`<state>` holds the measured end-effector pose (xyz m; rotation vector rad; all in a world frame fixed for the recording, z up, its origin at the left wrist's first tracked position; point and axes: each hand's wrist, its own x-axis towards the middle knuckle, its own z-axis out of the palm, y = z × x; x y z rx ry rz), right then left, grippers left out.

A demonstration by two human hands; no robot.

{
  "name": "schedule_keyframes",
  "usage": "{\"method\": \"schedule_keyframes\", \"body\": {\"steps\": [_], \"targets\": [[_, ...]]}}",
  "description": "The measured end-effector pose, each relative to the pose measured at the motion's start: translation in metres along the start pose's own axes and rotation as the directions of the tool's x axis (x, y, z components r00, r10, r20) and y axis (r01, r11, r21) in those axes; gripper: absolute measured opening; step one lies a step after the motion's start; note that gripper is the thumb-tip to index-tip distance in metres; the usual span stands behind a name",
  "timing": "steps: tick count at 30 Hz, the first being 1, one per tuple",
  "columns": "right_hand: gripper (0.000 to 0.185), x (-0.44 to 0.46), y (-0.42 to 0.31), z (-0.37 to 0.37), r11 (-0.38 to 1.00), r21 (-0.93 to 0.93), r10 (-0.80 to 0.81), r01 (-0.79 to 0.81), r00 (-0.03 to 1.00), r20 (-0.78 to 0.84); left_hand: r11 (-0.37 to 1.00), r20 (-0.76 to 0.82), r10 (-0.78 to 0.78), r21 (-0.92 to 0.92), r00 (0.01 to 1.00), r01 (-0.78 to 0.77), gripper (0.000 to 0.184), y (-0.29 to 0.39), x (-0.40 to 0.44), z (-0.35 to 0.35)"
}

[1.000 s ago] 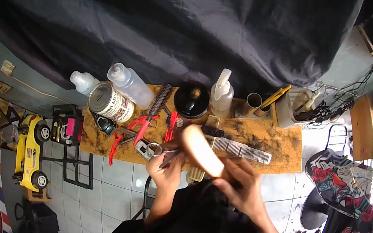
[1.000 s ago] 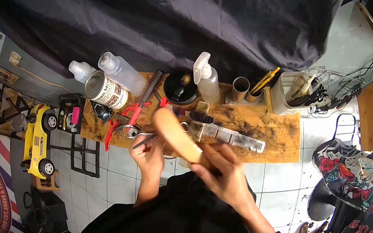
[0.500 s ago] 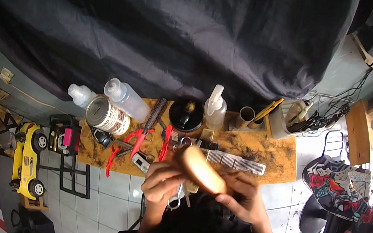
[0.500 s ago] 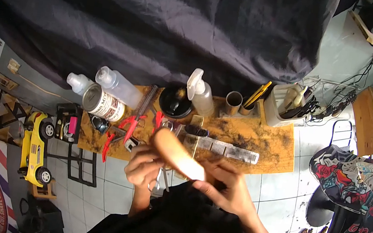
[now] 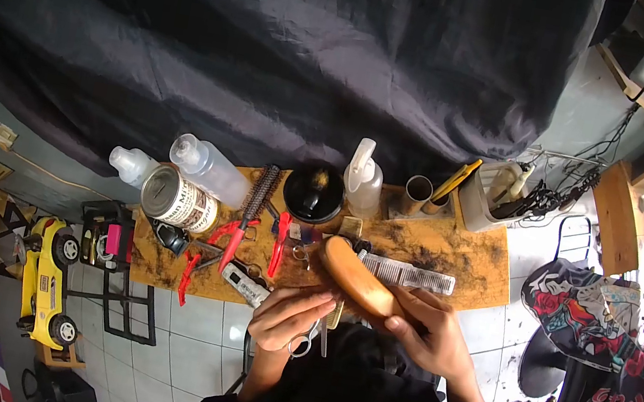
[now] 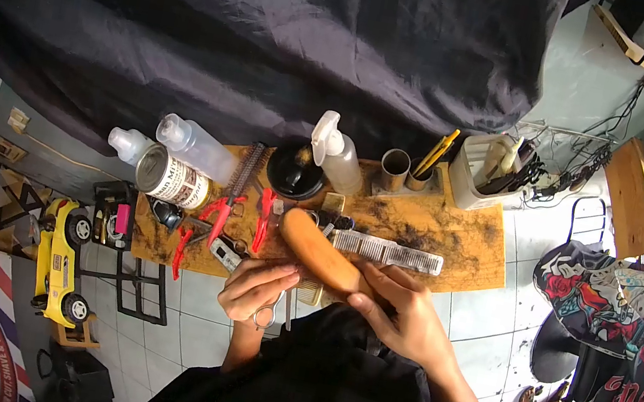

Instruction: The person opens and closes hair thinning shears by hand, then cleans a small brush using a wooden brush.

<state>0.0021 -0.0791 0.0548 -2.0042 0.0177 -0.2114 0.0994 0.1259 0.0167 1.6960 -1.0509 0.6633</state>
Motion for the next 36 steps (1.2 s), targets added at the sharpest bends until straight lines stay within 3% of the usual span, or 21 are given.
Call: {"method": "schedule_keyframes", "body": {"steps": [4,8,10,11,13,14,15,17,18,21,22,23,26,29,31,33,34,36], "targets": [[0.042,0.002,-0.004,0.000,0.974,-0.184,0.131,-0.129,0.991,0.000,0.998,0.054,0.016,0.060,0.998,-0.019,0.015,-0.004,-0.003,0.004],[0.042,0.004,-0.007,-0.002,0.975,-0.174,0.144,-0.139,0.989,0.017,0.999,0.024,-0.013,0.045,1.000,0.012,0.013,-0.004,-0.002,0.012],[0.042,0.003,0.003,0.001,0.998,0.056,-0.016,0.019,0.999,-0.043,0.994,0.019,-0.022,0.111,1.000,0.020,0.021,-0.003,-0.002,0.011],[0.042,0.002,0.003,-0.001,0.998,0.058,-0.015,0.017,0.999,-0.039,0.993,0.020,-0.025,0.114,0.999,0.023,0.021,-0.003,-0.004,0.010],[0.041,-0.002,0.003,-0.005,0.949,0.309,0.024,-0.057,0.994,0.110,0.995,-0.014,-0.094,0.039,0.995,0.094,0.024,-0.003,-0.011,0.009],[0.042,0.000,0.007,0.002,0.971,0.207,-0.122,0.117,0.992,0.013,0.994,0.038,-0.081,0.072,0.996,0.078,0.022,-0.003,-0.016,0.004],[0.042,0.000,0.007,0.002,0.971,0.208,-0.119,0.114,0.993,0.014,0.994,0.039,-0.084,0.072,0.996,0.081,0.022,-0.004,-0.016,0.007],[0.043,0.000,0.007,0.000,0.973,-0.210,0.088,-0.096,0.995,-0.047,1.000,-0.091,-0.008,0.016,0.996,0.009,0.018,-0.005,-0.017,0.017],[0.042,0.001,0.012,0.002,0.948,-0.299,0.055,-0.110,0.981,-0.187,1.000,-0.048,0.013,0.017,0.999,-0.012,0.016,-0.006,-0.018,0.015],[0.041,0.004,0.020,-0.007,0.941,-0.313,0.037,-0.126,0.961,-0.275,0.998,0.008,-0.056,0.017,0.998,0.056,0.017,-0.003,-0.024,0.013],[0.041,0.004,0.015,-0.012,0.970,-0.191,0.108,-0.153,0.967,-0.229,0.989,0.045,-0.133,-0.053,0.990,0.135,0.017,0.003,-0.019,0.009],[0.041,0.003,0.014,-0.013,0.971,-0.188,0.107,-0.151,0.969,-0.224,0.989,0.045,-0.135,-0.047,0.990,0.137,0.017,0.001,-0.019,0.009],[0.043,-0.001,0.002,-0.015,0.994,-0.095,-0.046,0.047,0.999,0.021,0.999,0.048,-0.045,0.028,0.998,0.044,0.011,-0.002,-0.019,0.012],[0.044,0.000,-0.004,-0.012,0.990,-0.132,0.054,-0.049,0.998,0.035,0.987,0.029,-0.149,-0.053,0.988,0.150,0.022,0.003,-0.017,0.013],[0.044,-0.001,0.006,-0.011,0.969,-0.234,0.069,-0.076,0.997,-0.038,0.990,-0.013,-0.136,-0.035,0.991,0.135,0.021,0.004,-0.016,0.016],[0.043,0.002,0.015,-0.014,0.910,-0.343,0.162,-0.232,0.962,-0.220,0.998,0.022,-0.056,-0.007,0.998,0.056,0.008,0.002,-0.014,0.017],[0.042,0.002,0.021,-0.017,0.927,-0.335,0.086,-0.169,0.964,-0.250,0.998,0.024,-0.057,-0.007,0.998,0.057,0.008,0.001,-0.014,0.017],[0.042,0.001,0.014,-0.023,0.945,-0.261,0.148,-0.198,0.968,-0.201,0.998,0.095,-0.065,0.023,0.993,0.063,0.008,0.000,-0.014,0.017]]}}
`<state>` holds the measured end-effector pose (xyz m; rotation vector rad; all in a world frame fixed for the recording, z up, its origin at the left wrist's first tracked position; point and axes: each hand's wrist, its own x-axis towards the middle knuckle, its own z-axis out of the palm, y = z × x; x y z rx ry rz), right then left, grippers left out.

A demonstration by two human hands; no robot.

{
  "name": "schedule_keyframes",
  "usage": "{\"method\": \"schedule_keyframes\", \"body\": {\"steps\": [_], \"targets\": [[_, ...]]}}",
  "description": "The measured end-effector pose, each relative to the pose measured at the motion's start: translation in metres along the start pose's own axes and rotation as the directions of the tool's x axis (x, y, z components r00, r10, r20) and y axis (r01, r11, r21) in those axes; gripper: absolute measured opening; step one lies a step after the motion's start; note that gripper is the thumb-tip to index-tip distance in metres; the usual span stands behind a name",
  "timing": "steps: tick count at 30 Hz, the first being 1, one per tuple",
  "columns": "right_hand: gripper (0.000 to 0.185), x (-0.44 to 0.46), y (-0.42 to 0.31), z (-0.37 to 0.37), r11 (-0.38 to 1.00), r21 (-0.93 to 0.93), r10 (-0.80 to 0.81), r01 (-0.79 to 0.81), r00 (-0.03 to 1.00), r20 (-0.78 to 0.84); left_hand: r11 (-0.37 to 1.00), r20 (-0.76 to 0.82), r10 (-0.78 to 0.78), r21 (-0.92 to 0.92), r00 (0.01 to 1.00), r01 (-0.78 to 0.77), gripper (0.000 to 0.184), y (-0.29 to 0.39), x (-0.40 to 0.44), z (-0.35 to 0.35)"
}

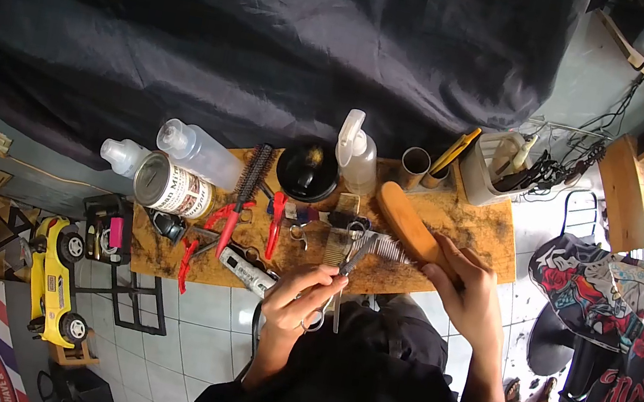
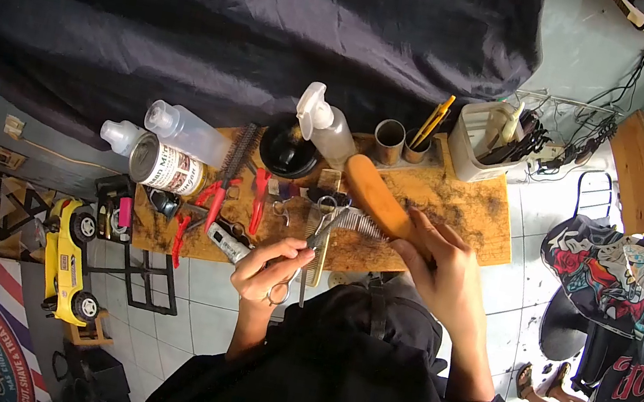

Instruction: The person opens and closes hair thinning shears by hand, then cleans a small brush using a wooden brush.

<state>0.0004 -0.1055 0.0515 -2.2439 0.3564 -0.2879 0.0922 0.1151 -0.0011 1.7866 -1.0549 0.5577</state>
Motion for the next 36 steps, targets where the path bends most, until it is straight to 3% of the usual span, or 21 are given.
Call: {"method": "schedule_keyframes", "body": {"steps": [1,3,5,6,8,9,11,13,15,16,18,19,21,26,28,29,31,33,36], "targets": [[0.042,-0.001,-0.003,-0.006,0.997,0.067,0.038,-0.042,0.997,0.065,1.000,0.001,0.000,-0.005,1.000,0.000,0.008,-0.001,0.000,0.001],[0.039,-0.004,-0.010,-0.011,0.989,0.143,-0.072,0.044,0.978,0.195,1.000,0.049,0.007,0.003,0.999,-0.007,0.009,-0.001,-0.001,0.000],[0.039,-0.003,-0.004,0.001,0.927,0.192,-0.347,0.322,0.931,0.112,1.000,0.061,0.023,0.003,0.998,-0.024,0.010,0.000,0.000,-0.003],[0.039,-0.004,-0.002,0.002,0.928,0.191,-0.345,0.321,0.932,0.109,0.999,0.070,0.036,0.009,0.997,-0.036,0.011,0.001,0.001,-0.005],[0.039,-0.005,0.002,0.001,0.993,-0.001,-0.116,0.117,0.984,0.137,0.999,0.057,0.040,0.001,0.998,-0.040,0.010,0.000,-0.001,-0.003],[0.039,-0.005,0.000,-0.002,0.993,-0.001,-0.116,0.118,0.983,0.139,0.999,0.041,0.042,-0.004,0.998,-0.042,0.010,0.000,-0.002,-0.001],[0.039,-0.002,-0.006,-0.009,0.998,-0.052,0.031,-0.025,0.993,0.118,0.998,0.044,0.047,-0.046,0.998,-0.045,0.011,-0.002,-0.002,-0.001],[0.039,-0.003,-0.007,-0.011,1.000,-0.006,-0.003,0.003,0.996,0.089,0.998,0.057,0.050,-0.027,0.997,-0.049,0.010,-0.004,-0.004,-0.003],[0.040,-0.001,-0.009,-0.016,0.978,0.111,-0.198,0.179,0.959,0.202,0.995,0.076,0.081,0.054,0.994,-0.085,0.017,-0.003,-0.003,-0.007],[0.040,0.000,-0.008,-0.014,0.977,0.112,-0.200,0.181,0.959,0.201,0.990,0.029,0.079,0.111,0.996,-0.082,0.019,0.001,0.001,-0.009],[0.039,0.001,-0.007,-0.010,0.964,0.115,-0.257,0.240,0.949,0.181,0.971,0.024,0.085,0.222,0.996,-0.088,0.037,0.005,0.004,-0.014],[0.039,0.002,-0.008,-0.010,0.963,0.118,-0.260,0.242,0.948,0.182,0.970,0.024,0.085,0.225,0.996,-0.088,0.037,0.004,0.003,-0.013],[0.036,0.004,-0.011,-0.012,0.987,-0.099,-0.109,0.127,0.980,0.167,0.976,0.023,0.116,0.184,0.993,-0.118,0.040,-0.001,-0.001,-0.008],[0.034,0.008,-0.010,-0.014,0.981,-0.008,-0.191,0.196,0.964,0.187,0.985,0.066,0.061,0.159,0.996,-0.071,0.037,0.002,-0.005,-0.012],[0.033,0.010,-0.009,-0.010,0.936,0.225,-0.329,0.271,0.901,0.282,0.968,0.059,0.092,0.230,0.994,-0.103,0.020,0.001,-0.004,-0.015],[0.033,0.011,-0.009,-0.010,0.932,0.225,-0.341,0.285,0.900,0.273,0.965,0.054,0.104,0.236,0.993,-0.114,0.020,0.001,-0.003,-0.015],[0.034,0.012,-0.005,-0.010,0.989,0.017,-0.150,0.150,0.968,0.202,0.957,0.022,0.122,0.264,0.992,-0.124,0.020,0.002,-0.002,-0.015],[0.038,0.016,0.005,-0.004,0.980,0.015,-0.198,0.198,0.973,0.122,0.963,-0.011,0.112,0.248,0.994,-0.106,0.019,0.006,-0.001,-0.014],[0.041,0.014,0.003,-0.004,0.994,-0.028,-0.100,0.101,0.993,0.064,0.994,-0.011,0.051,0.093,0.999,-0.050,0.025,0.007,0.003,-0.016]]}}
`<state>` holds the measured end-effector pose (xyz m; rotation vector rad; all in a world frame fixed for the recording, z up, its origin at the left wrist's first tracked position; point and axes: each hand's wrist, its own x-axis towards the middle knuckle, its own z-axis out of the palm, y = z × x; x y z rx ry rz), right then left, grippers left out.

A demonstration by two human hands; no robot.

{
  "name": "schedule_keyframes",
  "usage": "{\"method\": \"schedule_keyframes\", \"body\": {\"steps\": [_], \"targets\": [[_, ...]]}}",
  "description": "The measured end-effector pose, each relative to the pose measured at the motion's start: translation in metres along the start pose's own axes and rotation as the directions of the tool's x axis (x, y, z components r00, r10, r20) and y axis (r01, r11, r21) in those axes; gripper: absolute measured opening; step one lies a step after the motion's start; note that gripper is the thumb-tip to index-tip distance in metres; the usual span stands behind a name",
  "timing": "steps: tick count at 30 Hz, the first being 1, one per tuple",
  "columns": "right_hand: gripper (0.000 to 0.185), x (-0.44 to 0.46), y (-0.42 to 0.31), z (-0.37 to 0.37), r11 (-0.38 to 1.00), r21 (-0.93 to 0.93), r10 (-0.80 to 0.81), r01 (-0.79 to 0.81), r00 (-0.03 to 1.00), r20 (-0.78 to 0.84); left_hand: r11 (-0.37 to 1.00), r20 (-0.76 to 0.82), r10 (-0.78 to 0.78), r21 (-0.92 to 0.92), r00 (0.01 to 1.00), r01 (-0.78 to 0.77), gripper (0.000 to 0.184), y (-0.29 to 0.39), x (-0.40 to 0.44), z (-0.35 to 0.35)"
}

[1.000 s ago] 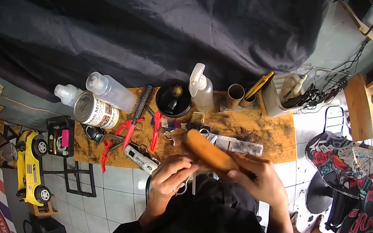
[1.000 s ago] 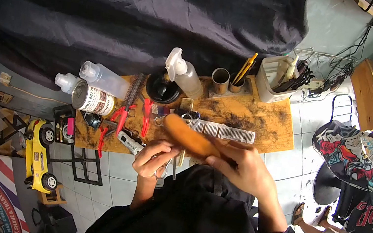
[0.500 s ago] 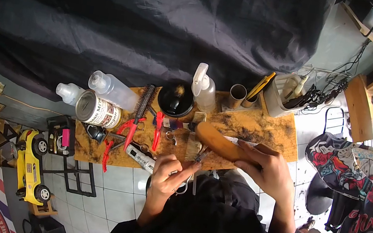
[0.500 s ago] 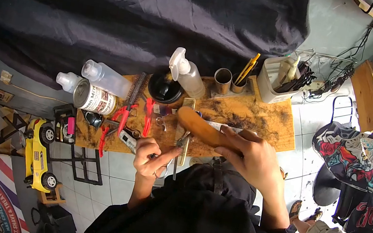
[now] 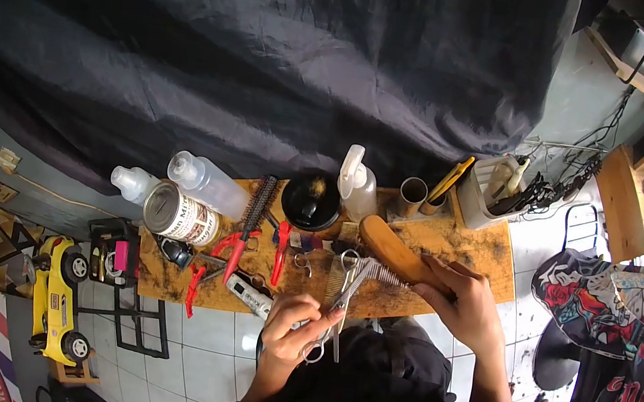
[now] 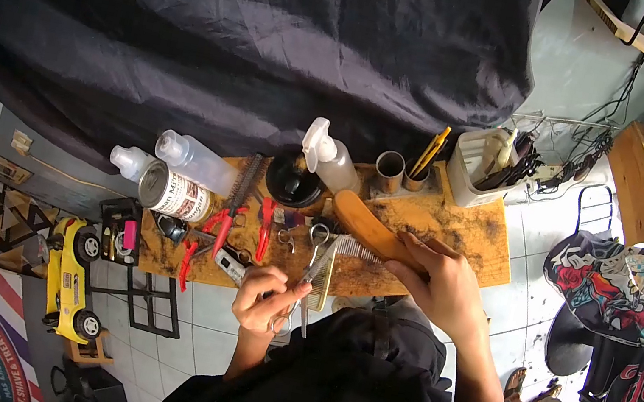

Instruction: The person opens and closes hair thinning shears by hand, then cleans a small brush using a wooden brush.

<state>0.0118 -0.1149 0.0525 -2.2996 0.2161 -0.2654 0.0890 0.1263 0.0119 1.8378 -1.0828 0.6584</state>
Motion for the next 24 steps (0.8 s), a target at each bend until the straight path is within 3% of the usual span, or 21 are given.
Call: {"method": "schedule_keyframes", "body": {"steps": [3,7,9,11,12,14,15,17,18,19,21,24], "targets": [[0.042,-0.002,-0.014,0.000,0.990,0.140,0.008,-0.007,1.000,-0.007,1.000,0.021,0.017,-0.016,1.000,-0.016,0.023,-0.008,0.000,0.009],[0.044,-0.009,-0.024,0.011,0.932,0.348,-0.137,0.097,0.986,0.092,1.000,0.025,0.000,-0.016,1.000,0.000,0.017,-0.003,0.002,0.014],[0.041,-0.012,-0.009,0.024,0.924,0.379,-0.080,0.049,0.995,0.066,0.973,-0.080,-0.141,-0.195,0.987,0.123,0.016,0.003,0.004,0.017],[0.039,-0.013,0.001,0.023,0.949,0.314,-0.009,-0.013,0.998,0.069,0.915,-0.033,-0.312,-0.280,0.950,0.291,0.013,0.005,-0.002,0.014],[0.037,-0.013,0.006,0.022,0.967,0.244,0.060,-0.074,0.996,0.064,0.915,-0.033,-0.313,-0.281,0.949,0.291,0.013,0.007,0.000,0.013],[0.036,-0.016,0.015,0.021,0.975,0.216,0.051,-0.053,0.999,0.017,0.821,0.043,-0.486,-0.321,0.873,0.473,0.011,0.012,0.005,0.009],[0.035,-0.017,0.018,0.021,0.982,0.187,0.037,-0.030,0.999,-0.031,0.820,0.042,-0.487,-0.320,0.872,0.474,0.011,0.008,0.003,0.009],[0.037,-0.021,0.017,0.019,0.962,0.259,0.093,-0.085,0.996,-0.018,0.583,0.120,-0.618,-0.592,0.777,0.556,0.014,-0.002,-0.004,0.012],[0.038,-0.022,0.014,0.018,0.960,0.272,0.085,-0.073,0.996,-0.035,0.466,0.220,-0.665,-0.624,0.714,0.627,0.024,0.003,0.004,0.008],[0.039,-0.023,0.011,0.016,0.957,0.284,0.078,-0.060,0.996,-0.053,0.467,0.216,-0.667,-0.624,0.713,0.627,0.024,0.002,0.005,0.009],[0.041,-0.026,0.006,0.017,0.961,0.271,0.078,-0.062,0.996,-0.047,-0.092,0.429,-0.745,-0.824,0.510,0.558,0.030,0.002,0.006,0.012],[0.044,-0.024,0.001,0.022,0.911,0.360,-0.219,0.200,0.976,0.011,-0.192,0.502,-0.729,-0.802,0.465,0.565,0.038,0.004,0.005,0.017]]}}
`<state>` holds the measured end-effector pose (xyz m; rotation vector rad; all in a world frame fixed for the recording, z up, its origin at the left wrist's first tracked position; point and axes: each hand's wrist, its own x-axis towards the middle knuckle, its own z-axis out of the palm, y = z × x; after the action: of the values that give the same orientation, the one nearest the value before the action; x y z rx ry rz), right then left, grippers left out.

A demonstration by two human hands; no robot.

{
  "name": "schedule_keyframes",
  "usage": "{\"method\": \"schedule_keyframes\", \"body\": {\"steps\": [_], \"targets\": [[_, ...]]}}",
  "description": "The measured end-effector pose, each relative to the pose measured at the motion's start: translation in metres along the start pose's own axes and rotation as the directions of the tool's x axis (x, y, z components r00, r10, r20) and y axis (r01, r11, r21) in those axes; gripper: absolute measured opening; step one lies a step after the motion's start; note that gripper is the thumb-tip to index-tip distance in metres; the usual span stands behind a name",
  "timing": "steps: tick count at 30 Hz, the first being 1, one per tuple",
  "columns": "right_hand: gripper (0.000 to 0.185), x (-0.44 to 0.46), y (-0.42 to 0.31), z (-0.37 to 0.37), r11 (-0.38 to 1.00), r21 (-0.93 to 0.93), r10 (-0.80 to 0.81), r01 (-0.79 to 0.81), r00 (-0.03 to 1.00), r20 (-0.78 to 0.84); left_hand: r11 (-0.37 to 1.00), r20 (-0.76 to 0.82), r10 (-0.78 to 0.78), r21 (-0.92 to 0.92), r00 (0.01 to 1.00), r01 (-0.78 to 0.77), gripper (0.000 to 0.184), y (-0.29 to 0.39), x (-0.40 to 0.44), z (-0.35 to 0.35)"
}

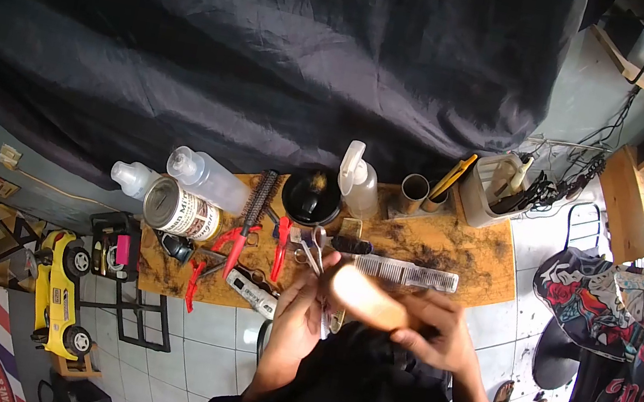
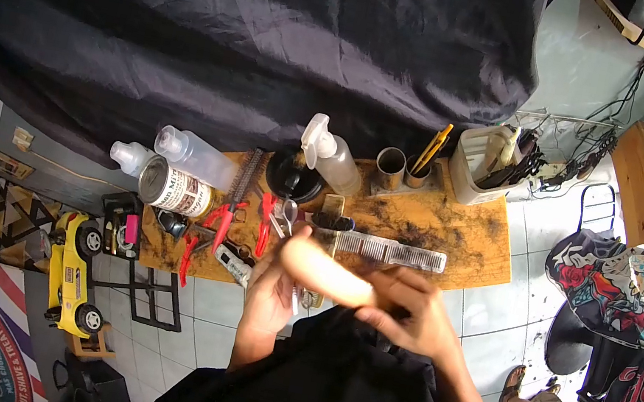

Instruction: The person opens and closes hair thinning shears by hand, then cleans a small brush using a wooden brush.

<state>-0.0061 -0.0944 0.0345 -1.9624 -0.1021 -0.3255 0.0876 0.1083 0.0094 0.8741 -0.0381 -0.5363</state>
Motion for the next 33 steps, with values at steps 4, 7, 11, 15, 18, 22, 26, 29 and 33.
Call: {"method": "schedule_keyframes", "body": {"steps": [4,7,11,15,18,22,26,29,33], "targets": [[0.038,0.007,0.000,0.007,0.986,0.078,-0.160,0.148,0.968,0.194,0.983,0.056,-0.183,-0.010,0.982,0.184,0.047,-0.009,0.003,-0.009],[0.038,0.006,0.001,0.004,1.000,-0.002,-0.022,0.023,0.981,0.190,0.981,0.087,-0.170,-0.078,0.982,0.177,0.041,-0.017,-0.002,-0.007],[0.040,0.018,0.003,-0.006,0.985,-0.165,0.037,-0.045,0.998,-0.053,0.931,0.206,-0.307,0.268,0.929,0.248,0.034,-0.014,-0.013,-0.015],[0.039,0.025,0.003,-0.007,0.963,-0.198,0.119,-0.185,0.945,-0.305,0.916,0.063,-0.316,0.282,0.947,0.287,0.036,-0.013,-0.015,0.004],[0.041,0.017,0.004,-0.014,0.979,-0.136,0.128,-0.151,0.978,-0.162,0.941,0.044,-0.303,0.170,0.952,0.292,0.038,-0.017,-0.014,-0.006],[0.039,0.012,0.000,-0.013,1.000,-0.012,0.008,-0.007,0.996,0.083,0.940,0.182,-0.261,0.269,0.948,0.208,0.046,-0.014,-0.013,-0.013],[0.036,0.008,0.001,-0.014,0.976,-0.217,0.016,-0.019,1.000,-0.015,0.927,0.239,-0.289,0.310,0.927,0.209,0.049,-0.005,-0.013,0.007],[0.039,0.016,-0.002,-0.013,0.928,-0.333,0.033,-0.169,0.926,-0.376,0.880,0.244,-0.403,0.369,0.882,0.300,0.049,-0.003,-0.015,0.013],[0.043,0.013,-0.009,-0.020,0.959,-0.235,0.065,-0.161,0.927,-0.371,0.906,0.236,-0.380,0.291,0.894,0.308,0.050,-0.010,-0.016,0.021]]}}
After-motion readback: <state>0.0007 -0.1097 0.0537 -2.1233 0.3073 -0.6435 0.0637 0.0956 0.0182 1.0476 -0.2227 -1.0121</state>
